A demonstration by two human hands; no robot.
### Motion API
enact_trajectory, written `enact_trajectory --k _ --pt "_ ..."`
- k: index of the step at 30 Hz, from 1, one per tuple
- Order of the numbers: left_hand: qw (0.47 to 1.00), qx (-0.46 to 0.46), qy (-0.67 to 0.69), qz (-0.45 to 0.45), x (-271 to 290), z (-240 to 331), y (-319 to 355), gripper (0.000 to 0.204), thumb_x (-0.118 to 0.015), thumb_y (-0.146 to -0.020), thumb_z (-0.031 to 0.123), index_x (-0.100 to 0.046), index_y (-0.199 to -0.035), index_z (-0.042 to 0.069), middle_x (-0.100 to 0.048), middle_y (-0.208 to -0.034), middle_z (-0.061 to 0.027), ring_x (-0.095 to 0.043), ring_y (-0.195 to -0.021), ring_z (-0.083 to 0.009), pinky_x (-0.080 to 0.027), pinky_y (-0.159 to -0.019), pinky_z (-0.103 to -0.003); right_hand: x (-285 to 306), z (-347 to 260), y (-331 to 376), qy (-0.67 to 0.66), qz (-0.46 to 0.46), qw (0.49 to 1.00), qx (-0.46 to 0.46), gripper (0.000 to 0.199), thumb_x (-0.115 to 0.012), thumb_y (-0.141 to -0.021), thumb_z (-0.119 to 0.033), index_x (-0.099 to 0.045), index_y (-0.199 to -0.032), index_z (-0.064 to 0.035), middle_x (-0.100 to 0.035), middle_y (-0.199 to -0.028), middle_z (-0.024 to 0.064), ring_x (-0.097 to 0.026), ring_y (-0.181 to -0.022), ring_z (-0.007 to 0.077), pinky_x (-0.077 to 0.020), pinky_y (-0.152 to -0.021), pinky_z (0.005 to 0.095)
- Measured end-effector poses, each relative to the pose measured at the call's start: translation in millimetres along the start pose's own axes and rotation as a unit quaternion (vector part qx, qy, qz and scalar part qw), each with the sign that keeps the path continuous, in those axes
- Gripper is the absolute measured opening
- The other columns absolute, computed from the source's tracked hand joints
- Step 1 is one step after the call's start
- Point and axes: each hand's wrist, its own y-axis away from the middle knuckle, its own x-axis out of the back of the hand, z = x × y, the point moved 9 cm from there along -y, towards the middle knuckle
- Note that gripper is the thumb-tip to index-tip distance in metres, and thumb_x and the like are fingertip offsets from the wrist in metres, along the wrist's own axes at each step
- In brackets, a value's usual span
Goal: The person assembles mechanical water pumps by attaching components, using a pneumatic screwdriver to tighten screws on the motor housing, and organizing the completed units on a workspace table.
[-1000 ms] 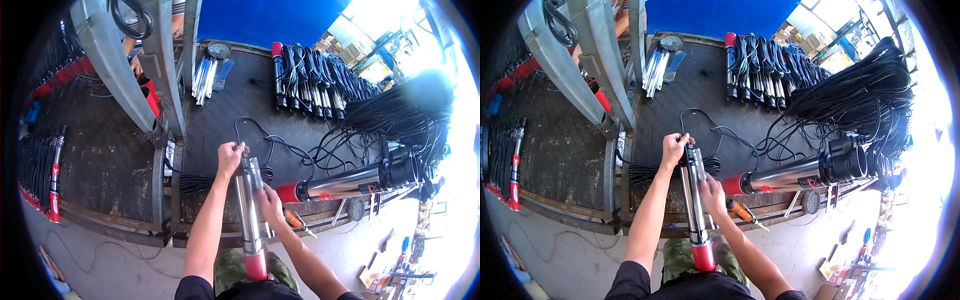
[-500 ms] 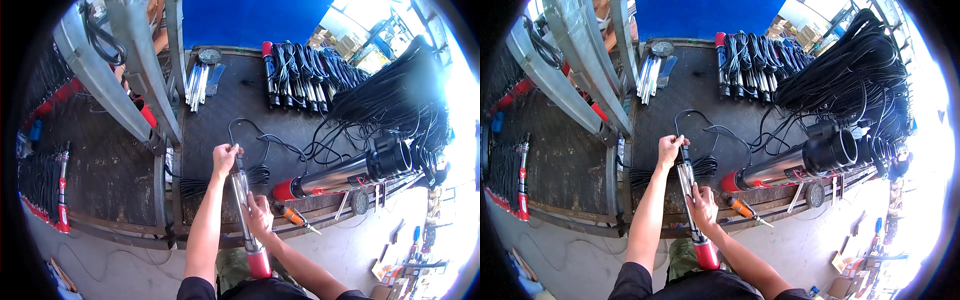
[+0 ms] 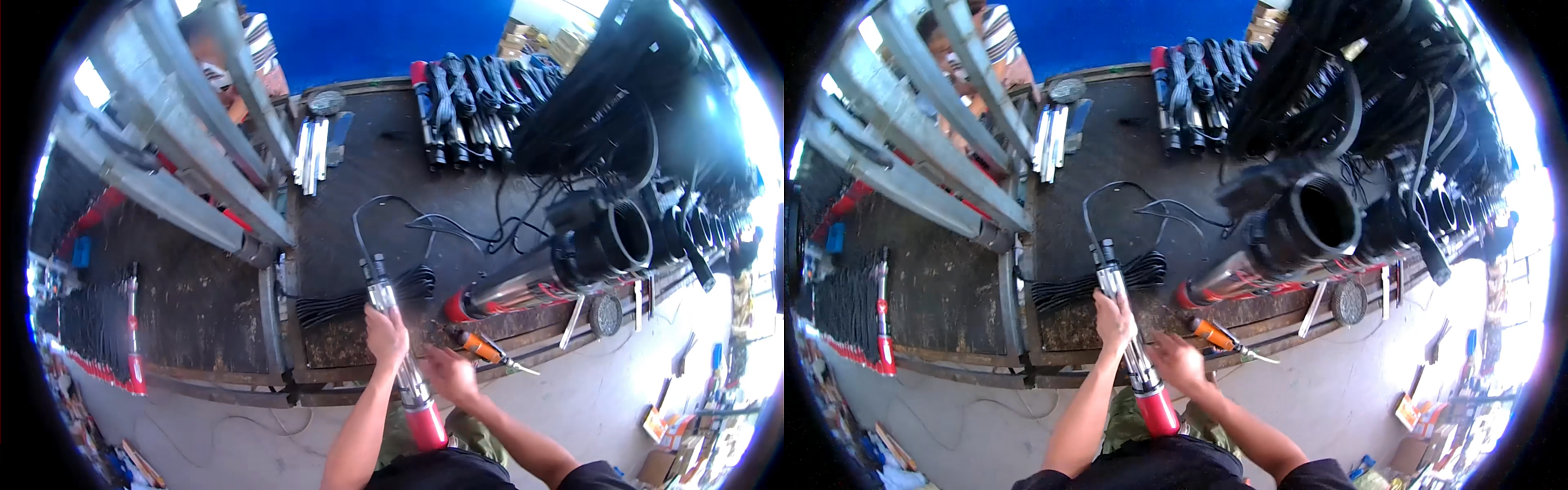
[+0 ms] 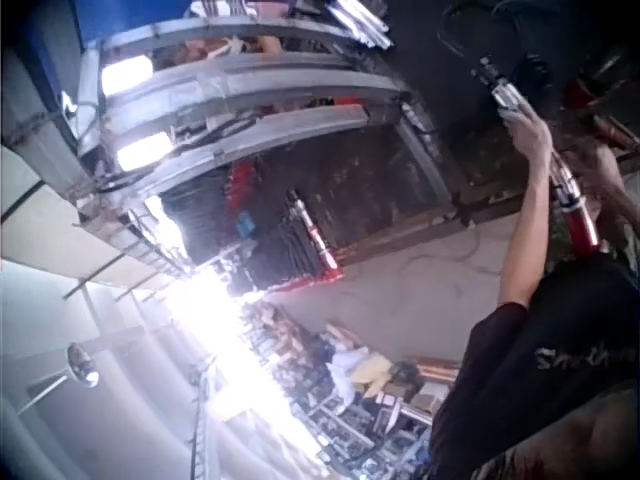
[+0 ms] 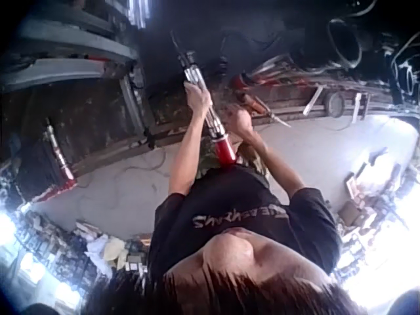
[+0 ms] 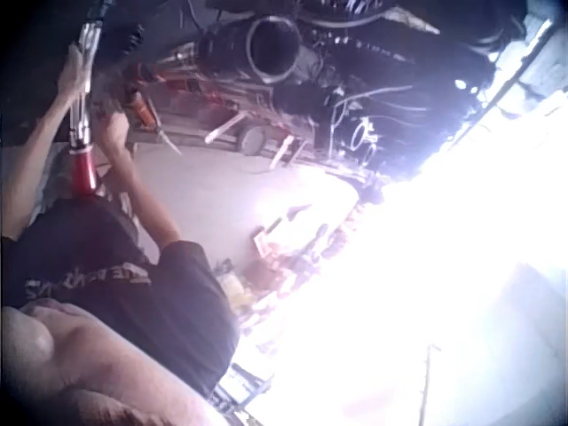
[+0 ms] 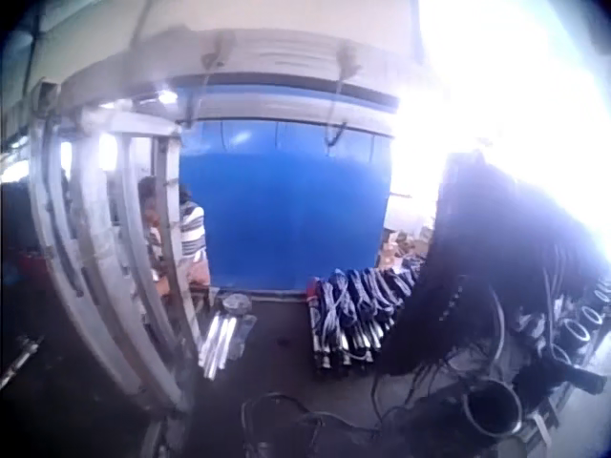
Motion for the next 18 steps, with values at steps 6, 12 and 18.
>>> enact_trajectory --k 6,12,18 --pt "0.997 0.036 -0.058 0.040 -9 -11 -3 0.049 -0.052 -0.101 0.033 -0.035 -0.133 0.000 -0.063 -0.114 -0.0320 -0.063 -0.104 -0.0500 -0.050 -0.085 -0.059 250 274 49 0.141 0.251 0.933 -0.214 0.022 -0.064 -0.090 -0.024 -0.069 -0.083 -0.0037 -0.067 -0.073 0.0182 -0.067 -0.067 0.0381 -0.0509 -0.062 0.0465" --pt "0.996 -0.063 -0.045 0.053 -18 21 5 0.052 -0.044 -0.106 0.026 -0.028 -0.145 -0.004 -0.058 -0.127 -0.0337 -0.061 -0.113 -0.0482 -0.051 -0.090 -0.053 415 431 68 0.289 0.275 0.841 -0.364 0.022 -0.068 -0.078 -0.028 -0.078 -0.094 -0.0153 -0.074 -0.092 0.0162 -0.072 -0.088 0.0363 -0.0580 -0.081 0.0455" --pt "0.995 -0.062 -0.053 0.064 -17 12 2 0.052 -0.045 -0.106 0.029 -0.031 -0.143 -0.005 -0.059 -0.125 -0.0332 -0.063 -0.110 -0.0477 -0.052 -0.089 -0.052 405 453 40 0.267 0.181 0.870 -0.373 0.016 -0.076 -0.069 -0.027 -0.080 -0.081 -0.0177 -0.075 -0.087 0.0111 -0.073 -0.085 0.0325 -0.0590 -0.081 0.0412"
